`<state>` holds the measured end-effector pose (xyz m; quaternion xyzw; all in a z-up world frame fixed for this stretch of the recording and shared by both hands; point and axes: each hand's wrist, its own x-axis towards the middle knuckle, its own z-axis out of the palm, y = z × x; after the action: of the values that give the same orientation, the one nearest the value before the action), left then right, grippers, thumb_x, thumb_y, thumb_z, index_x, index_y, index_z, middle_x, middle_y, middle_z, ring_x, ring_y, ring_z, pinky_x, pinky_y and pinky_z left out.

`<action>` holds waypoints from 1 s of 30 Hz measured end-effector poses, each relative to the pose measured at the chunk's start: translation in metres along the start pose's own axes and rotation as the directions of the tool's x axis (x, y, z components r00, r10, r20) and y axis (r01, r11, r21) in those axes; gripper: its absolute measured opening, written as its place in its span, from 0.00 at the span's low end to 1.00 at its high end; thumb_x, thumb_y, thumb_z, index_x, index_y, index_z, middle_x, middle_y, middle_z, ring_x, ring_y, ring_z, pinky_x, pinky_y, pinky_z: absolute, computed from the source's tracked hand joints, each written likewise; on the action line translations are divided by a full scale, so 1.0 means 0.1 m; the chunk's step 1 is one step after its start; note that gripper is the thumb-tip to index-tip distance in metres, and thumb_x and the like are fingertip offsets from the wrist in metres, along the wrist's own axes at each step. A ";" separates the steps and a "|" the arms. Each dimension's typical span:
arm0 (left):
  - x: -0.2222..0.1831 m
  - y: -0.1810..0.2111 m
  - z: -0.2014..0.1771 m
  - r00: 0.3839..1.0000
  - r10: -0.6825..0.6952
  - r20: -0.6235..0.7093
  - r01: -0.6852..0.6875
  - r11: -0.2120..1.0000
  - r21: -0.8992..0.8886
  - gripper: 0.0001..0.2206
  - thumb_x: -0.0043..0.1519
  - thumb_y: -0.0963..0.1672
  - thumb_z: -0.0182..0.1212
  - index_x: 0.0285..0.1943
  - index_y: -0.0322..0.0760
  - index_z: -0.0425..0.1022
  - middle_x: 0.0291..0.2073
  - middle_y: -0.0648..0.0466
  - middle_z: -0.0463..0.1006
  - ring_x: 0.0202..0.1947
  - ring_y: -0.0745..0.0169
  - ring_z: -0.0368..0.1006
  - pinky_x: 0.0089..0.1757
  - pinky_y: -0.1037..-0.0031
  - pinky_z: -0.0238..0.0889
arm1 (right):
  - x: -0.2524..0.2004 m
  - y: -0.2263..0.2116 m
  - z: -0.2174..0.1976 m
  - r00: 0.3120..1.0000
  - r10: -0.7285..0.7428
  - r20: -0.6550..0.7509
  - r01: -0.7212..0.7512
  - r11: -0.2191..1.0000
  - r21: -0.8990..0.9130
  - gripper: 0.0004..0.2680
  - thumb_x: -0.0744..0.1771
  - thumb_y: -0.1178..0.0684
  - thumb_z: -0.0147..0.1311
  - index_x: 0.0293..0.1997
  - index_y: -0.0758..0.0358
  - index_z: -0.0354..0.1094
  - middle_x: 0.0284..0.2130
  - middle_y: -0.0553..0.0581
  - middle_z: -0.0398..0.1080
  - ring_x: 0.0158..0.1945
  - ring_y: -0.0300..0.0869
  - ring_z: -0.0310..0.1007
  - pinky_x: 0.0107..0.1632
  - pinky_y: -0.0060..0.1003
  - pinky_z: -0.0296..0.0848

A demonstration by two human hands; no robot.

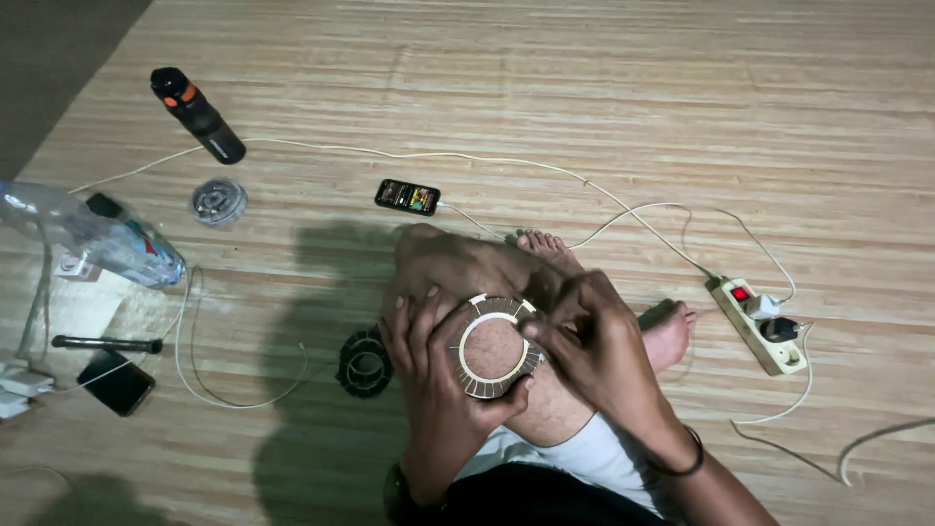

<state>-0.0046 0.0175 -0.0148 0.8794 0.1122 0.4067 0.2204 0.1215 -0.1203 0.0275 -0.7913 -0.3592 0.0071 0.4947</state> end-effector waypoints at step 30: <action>-0.06 -0.09 0.03 0.999 0.045 -0.021 -0.045 0.999 -0.016 0.47 0.39 0.53 0.80 0.67 0.32 0.61 0.70 0.41 0.58 0.74 0.28 0.46 0.71 0.31 0.36 | -0.14 -0.04 0.01 0.999 0.027 -0.046 -0.026 1.000 0.011 0.11 0.60 0.54 0.71 0.23 0.60 0.66 0.30 0.52 0.70 0.33 0.39 0.74 0.37 0.33 0.78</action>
<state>-0.0064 0.0226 -0.0250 0.8756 0.0914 0.4215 0.2174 0.1082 -0.1265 0.0249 -0.7934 -0.3370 -0.0029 0.5069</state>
